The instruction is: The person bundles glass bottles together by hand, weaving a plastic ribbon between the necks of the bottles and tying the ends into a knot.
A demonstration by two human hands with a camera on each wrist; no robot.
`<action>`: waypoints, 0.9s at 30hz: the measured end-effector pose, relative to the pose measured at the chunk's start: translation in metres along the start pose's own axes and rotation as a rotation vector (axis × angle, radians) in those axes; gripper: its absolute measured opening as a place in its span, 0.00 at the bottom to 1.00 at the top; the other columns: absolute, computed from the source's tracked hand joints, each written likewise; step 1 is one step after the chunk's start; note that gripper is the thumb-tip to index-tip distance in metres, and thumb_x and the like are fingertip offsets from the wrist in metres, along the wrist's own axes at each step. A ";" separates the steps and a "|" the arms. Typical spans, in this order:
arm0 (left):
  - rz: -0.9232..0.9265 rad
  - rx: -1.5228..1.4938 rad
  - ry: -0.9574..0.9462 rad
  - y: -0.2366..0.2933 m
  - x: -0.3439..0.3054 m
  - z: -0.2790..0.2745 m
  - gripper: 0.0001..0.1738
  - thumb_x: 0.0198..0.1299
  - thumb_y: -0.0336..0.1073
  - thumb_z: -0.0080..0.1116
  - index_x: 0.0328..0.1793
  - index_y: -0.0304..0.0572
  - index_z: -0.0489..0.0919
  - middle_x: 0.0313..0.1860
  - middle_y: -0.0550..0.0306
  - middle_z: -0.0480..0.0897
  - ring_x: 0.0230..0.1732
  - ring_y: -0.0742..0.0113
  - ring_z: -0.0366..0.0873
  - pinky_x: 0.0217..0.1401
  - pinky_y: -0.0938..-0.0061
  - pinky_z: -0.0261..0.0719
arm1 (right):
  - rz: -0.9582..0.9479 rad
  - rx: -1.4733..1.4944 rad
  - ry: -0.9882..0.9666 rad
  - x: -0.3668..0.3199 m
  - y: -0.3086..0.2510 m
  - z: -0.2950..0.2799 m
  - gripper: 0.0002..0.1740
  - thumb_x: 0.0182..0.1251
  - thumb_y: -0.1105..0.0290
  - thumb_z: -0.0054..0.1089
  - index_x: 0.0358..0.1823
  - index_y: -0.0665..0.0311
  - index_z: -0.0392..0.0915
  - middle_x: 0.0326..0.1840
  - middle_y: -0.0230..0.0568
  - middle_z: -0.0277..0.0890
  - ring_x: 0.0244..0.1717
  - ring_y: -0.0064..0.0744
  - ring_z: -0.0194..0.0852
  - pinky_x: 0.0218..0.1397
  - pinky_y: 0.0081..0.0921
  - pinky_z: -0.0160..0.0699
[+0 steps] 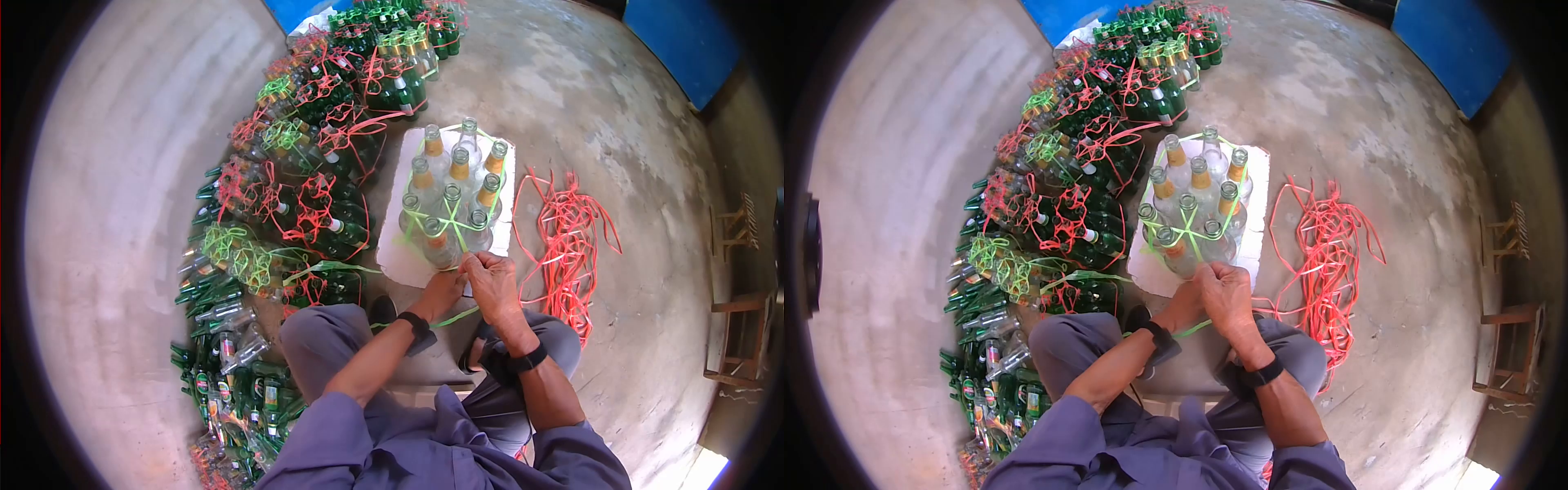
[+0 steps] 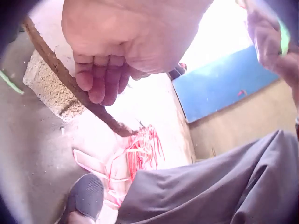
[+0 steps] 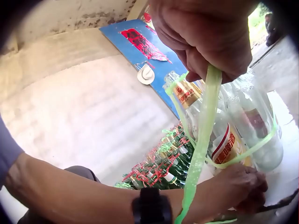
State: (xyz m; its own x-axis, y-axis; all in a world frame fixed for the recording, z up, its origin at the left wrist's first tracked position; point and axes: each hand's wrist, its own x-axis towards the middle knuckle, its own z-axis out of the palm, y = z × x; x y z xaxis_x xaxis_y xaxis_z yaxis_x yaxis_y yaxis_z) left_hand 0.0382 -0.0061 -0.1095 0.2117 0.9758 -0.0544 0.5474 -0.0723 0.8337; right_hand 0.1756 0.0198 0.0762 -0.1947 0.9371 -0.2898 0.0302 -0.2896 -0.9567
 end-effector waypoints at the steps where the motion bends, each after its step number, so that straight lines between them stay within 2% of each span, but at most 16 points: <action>1: -0.051 -0.025 -0.002 0.006 -0.002 -0.005 0.15 0.66 0.42 0.51 0.47 0.37 0.79 0.40 0.37 0.85 0.45 0.38 0.82 0.48 0.51 0.78 | -0.001 -0.015 0.003 0.000 0.001 0.001 0.15 0.68 0.67 0.58 0.25 0.67 0.82 0.18 0.22 0.68 0.20 0.11 0.59 0.22 0.18 0.55; 5: -0.061 0.045 -0.020 0.034 -0.006 -0.016 0.16 0.68 0.44 0.49 0.45 0.38 0.79 0.40 0.38 0.85 0.45 0.38 0.82 0.47 0.51 0.78 | -0.003 -0.014 -0.014 0.004 0.012 0.008 0.15 0.69 0.67 0.57 0.26 0.67 0.82 0.17 0.22 0.67 0.21 0.11 0.60 0.23 0.18 0.56; 7: 0.061 0.036 0.016 0.037 0.001 -0.019 0.16 0.68 0.45 0.50 0.47 0.40 0.79 0.40 0.40 0.85 0.45 0.38 0.83 0.47 0.49 0.79 | -0.047 -0.096 -0.025 0.003 0.010 0.009 0.16 0.69 0.67 0.57 0.25 0.69 0.81 0.17 0.25 0.69 0.22 0.12 0.62 0.24 0.19 0.59; 8: 0.065 0.036 0.021 0.033 0.003 -0.019 0.16 0.68 0.45 0.50 0.47 0.40 0.79 0.40 0.40 0.85 0.45 0.38 0.83 0.47 0.49 0.79 | -0.052 -0.099 -0.026 0.003 0.007 0.008 0.16 0.69 0.67 0.57 0.25 0.69 0.81 0.17 0.25 0.69 0.22 0.12 0.62 0.24 0.19 0.59; 11: 0.048 0.170 -0.027 0.015 0.003 -0.012 0.16 0.68 0.46 0.50 0.48 0.41 0.79 0.39 0.40 0.85 0.44 0.37 0.83 0.46 0.47 0.79 | -0.073 -0.129 0.008 0.000 0.003 0.004 0.17 0.68 0.67 0.56 0.24 0.71 0.81 0.18 0.26 0.71 0.22 0.13 0.64 0.25 0.19 0.62; 13: -0.035 0.182 -0.045 0.021 0.001 -0.017 0.16 0.68 0.46 0.50 0.49 0.41 0.78 0.38 0.39 0.85 0.43 0.36 0.83 0.47 0.46 0.79 | -0.125 -0.159 0.028 0.001 0.008 0.002 0.17 0.68 0.68 0.55 0.24 0.74 0.77 0.14 0.30 0.66 0.21 0.15 0.60 0.24 0.26 0.65; 14: -0.032 0.183 -0.043 0.024 0.001 -0.018 0.16 0.68 0.46 0.50 0.49 0.41 0.78 0.38 0.39 0.85 0.43 0.36 0.83 0.47 0.46 0.79 | -0.129 -0.160 0.028 0.002 0.011 0.003 0.17 0.68 0.68 0.55 0.24 0.74 0.77 0.14 0.30 0.66 0.21 0.15 0.60 0.24 0.26 0.65; 16: -0.042 0.174 -0.013 0.026 0.001 -0.018 0.17 0.67 0.46 0.51 0.48 0.41 0.79 0.37 0.38 0.85 0.42 0.36 0.82 0.47 0.47 0.78 | -0.137 -0.202 0.026 0.002 0.016 0.004 0.17 0.68 0.66 0.55 0.25 0.71 0.81 0.18 0.27 0.73 0.22 0.14 0.65 0.25 0.23 0.64; 17: -0.037 0.177 -0.009 0.024 0.001 -0.017 0.17 0.67 0.46 0.51 0.48 0.41 0.79 0.37 0.38 0.85 0.42 0.36 0.82 0.47 0.47 0.78 | -0.144 -0.202 0.027 0.003 0.017 0.006 0.17 0.68 0.66 0.55 0.25 0.71 0.81 0.18 0.27 0.73 0.22 0.14 0.65 0.25 0.23 0.64; 19: 0.132 0.086 0.100 0.015 0.001 -0.015 0.17 0.66 0.46 0.54 0.47 0.41 0.80 0.36 0.38 0.85 0.41 0.36 0.83 0.45 0.49 0.79 | -0.196 -0.305 0.052 0.003 0.017 0.010 0.16 0.69 0.67 0.56 0.26 0.72 0.81 0.15 0.33 0.72 0.21 0.16 0.66 0.26 0.25 0.67; 20: 0.135 0.089 0.101 0.010 0.001 -0.015 0.17 0.66 0.46 0.54 0.47 0.41 0.80 0.36 0.38 0.85 0.41 0.36 0.83 0.45 0.49 0.79 | -0.200 -0.304 0.053 0.002 0.016 0.011 0.16 0.69 0.67 0.56 0.26 0.72 0.81 0.15 0.33 0.72 0.21 0.16 0.66 0.26 0.25 0.67; 22: -0.027 0.022 0.008 0.030 -0.002 -0.031 0.17 0.63 0.45 0.58 0.46 0.39 0.81 0.36 0.39 0.85 0.40 0.36 0.83 0.43 0.52 0.79 | -0.286 -0.369 0.060 0.002 0.015 0.010 0.17 0.70 0.68 0.56 0.25 0.73 0.78 0.14 0.39 0.69 0.20 0.17 0.65 0.25 0.27 0.68; 23: -0.024 0.022 0.009 0.043 -0.007 -0.037 0.17 0.63 0.45 0.58 0.46 0.39 0.81 0.36 0.39 0.85 0.40 0.36 0.83 0.43 0.52 0.79 | -0.289 -0.369 0.062 0.000 0.011 0.010 0.17 0.70 0.68 0.56 0.25 0.73 0.78 0.14 0.39 0.69 0.20 0.17 0.65 0.25 0.27 0.68; 25: -0.171 -0.029 0.137 0.072 -0.019 -0.050 0.14 0.60 0.40 0.62 0.46 0.38 0.82 0.35 0.41 0.85 0.36 0.38 0.83 0.42 0.54 0.79 | -0.315 -0.299 0.066 -0.007 -0.002 0.011 0.17 0.69 0.69 0.58 0.23 0.73 0.75 0.13 0.44 0.65 0.19 0.17 0.62 0.23 0.29 0.66; 26: -0.169 -0.027 0.137 0.086 -0.024 -0.058 0.14 0.60 0.40 0.62 0.46 0.38 0.82 0.35 0.41 0.85 0.36 0.38 0.83 0.42 0.54 0.79 | -0.316 -0.297 0.067 -0.008 -0.003 0.011 0.17 0.69 0.69 0.58 0.23 0.73 0.75 0.13 0.44 0.65 0.19 0.17 0.62 0.23 0.29 0.66; 27: -0.091 -0.015 0.310 0.101 -0.029 -0.067 0.14 0.58 0.37 0.64 0.47 0.38 0.83 0.36 0.43 0.85 0.37 0.40 0.83 0.42 0.56 0.79 | -0.362 -0.339 0.086 -0.008 -0.004 0.009 0.17 0.69 0.69 0.59 0.23 0.73 0.74 0.13 0.45 0.64 0.19 0.17 0.60 0.23 0.30 0.65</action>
State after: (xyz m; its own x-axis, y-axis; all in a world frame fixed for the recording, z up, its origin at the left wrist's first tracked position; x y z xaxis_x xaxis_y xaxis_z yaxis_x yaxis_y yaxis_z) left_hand 0.0331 -0.0274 0.0136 -0.0960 0.9946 0.0391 0.5400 0.0190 0.8415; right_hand 0.1685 0.0119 0.0823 -0.1710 0.9824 0.0749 0.2949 0.1236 -0.9475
